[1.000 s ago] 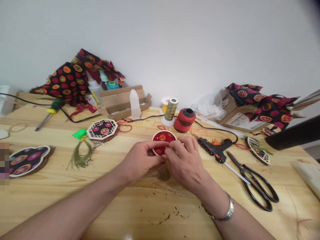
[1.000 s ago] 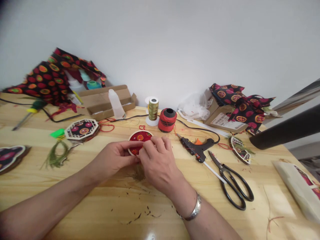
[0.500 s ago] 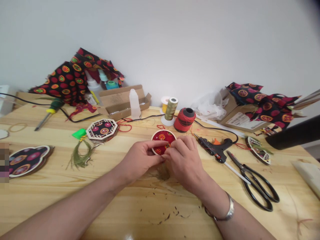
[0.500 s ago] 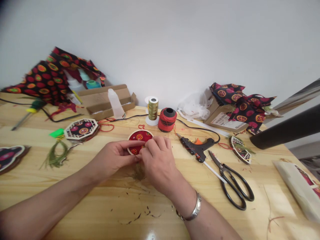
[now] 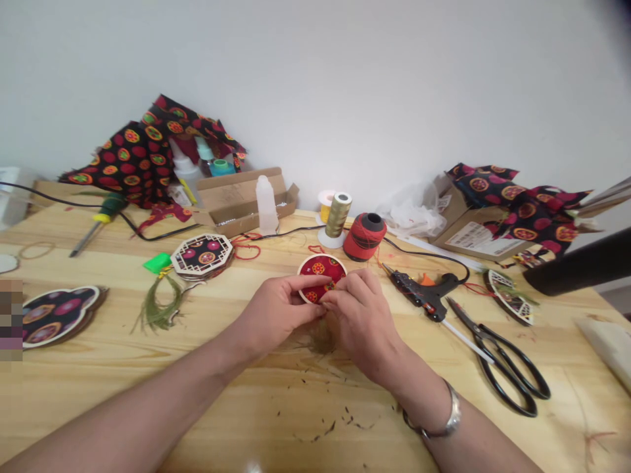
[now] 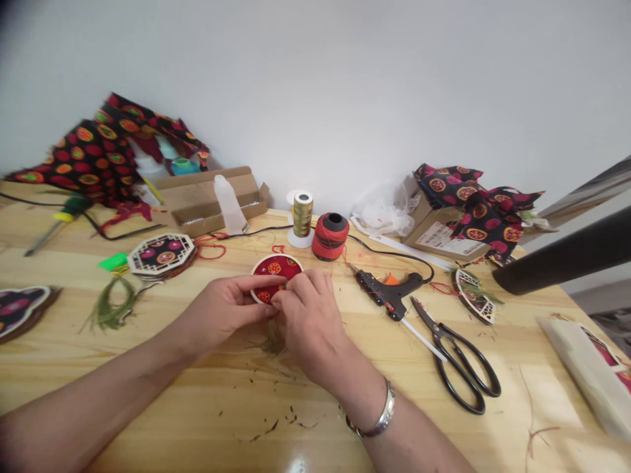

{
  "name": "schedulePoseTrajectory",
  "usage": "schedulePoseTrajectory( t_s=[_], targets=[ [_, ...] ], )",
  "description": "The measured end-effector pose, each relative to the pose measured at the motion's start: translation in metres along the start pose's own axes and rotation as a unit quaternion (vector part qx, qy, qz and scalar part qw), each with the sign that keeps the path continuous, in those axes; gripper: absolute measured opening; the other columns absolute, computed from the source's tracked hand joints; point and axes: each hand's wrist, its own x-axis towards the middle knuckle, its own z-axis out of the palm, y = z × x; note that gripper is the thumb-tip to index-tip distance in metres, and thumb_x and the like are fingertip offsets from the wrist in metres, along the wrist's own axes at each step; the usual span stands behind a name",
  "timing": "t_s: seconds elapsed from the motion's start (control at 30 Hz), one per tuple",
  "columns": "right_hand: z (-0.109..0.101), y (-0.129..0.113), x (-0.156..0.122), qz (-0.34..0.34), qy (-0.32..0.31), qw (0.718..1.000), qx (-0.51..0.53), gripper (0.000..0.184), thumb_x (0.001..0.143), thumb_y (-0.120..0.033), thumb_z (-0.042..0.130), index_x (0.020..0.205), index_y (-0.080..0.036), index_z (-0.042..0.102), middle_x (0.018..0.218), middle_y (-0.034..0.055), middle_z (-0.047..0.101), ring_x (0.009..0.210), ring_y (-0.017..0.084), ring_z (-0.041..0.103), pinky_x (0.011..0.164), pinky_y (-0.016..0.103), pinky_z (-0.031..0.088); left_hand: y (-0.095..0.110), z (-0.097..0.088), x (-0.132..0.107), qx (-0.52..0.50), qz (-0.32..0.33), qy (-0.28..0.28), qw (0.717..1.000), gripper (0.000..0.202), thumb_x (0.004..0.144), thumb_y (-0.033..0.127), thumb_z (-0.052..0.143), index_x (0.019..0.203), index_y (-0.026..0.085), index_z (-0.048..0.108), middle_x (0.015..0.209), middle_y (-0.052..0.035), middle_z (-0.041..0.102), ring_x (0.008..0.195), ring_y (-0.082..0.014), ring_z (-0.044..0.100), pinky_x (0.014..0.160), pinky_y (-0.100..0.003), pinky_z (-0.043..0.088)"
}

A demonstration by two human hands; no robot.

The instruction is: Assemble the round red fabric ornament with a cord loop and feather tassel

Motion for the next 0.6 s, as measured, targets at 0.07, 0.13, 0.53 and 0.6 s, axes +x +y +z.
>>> schedulePoseTrajectory(
  t_s=[0.07,0.13,0.53,0.6],
  targets=[
    [-0.0009,-0.0005,0.0012,0.000,0.006,1.000,0.003,0.012,0.085,-0.011,0.051,0.078,-0.016,0.060,0.076,0.0050,0.056,0.074,0.018,0.042,0.067,0.033,0.041,0.0005,-0.0001,-0.0002,0.001,-0.001,-0.002,1.000,0.050,0.063,0.023,0.075,0.112,0.020,0.065,0.078,-0.0014,0.073,0.067,-0.0157,0.063,0.064,-0.027,0.047],
    [-0.0026,-0.0013,0.0027,0.002,0.008,1.000,0.002,0.016,0.087,-0.014,0.050,0.076,-0.017,0.060,0.074,0.0050,0.055,0.073,0.018,0.042,0.066,0.033,0.041,0.0000,-0.0005,0.0001,0.001,0.001,-0.003,1.000,0.050,0.063,0.023,0.075,0.112,0.020,0.065,0.077,-0.0018,0.073,0.067,-0.0165,0.063,0.064,-0.027,0.047],
    [-0.0020,0.0021,0.0023,0.014,-0.055,0.994,-0.092,0.022,0.088,-0.019,0.047,0.069,-0.015,0.059,0.077,0.0076,0.057,0.075,0.019,0.044,0.071,0.039,0.039,-0.0014,0.0006,0.0010,-0.013,-0.003,-0.002,1.000,0.047,0.063,0.024,0.076,0.109,0.022,0.067,0.080,-0.0005,0.074,0.065,-0.0140,0.063,0.065,-0.027,0.048],
    [-0.0028,0.0017,0.0020,0.005,-0.053,0.994,-0.100,0.022,0.088,-0.018,0.047,0.069,-0.015,0.059,0.077,0.0081,0.057,0.076,0.020,0.044,0.070,0.039,0.039,-0.0012,0.0011,0.0005,-0.014,-0.003,0.000,1.000,0.046,0.062,0.024,0.076,0.107,0.022,0.067,0.081,-0.0005,0.074,0.065,-0.0136,0.063,0.065,-0.026,0.048]
  ],
)
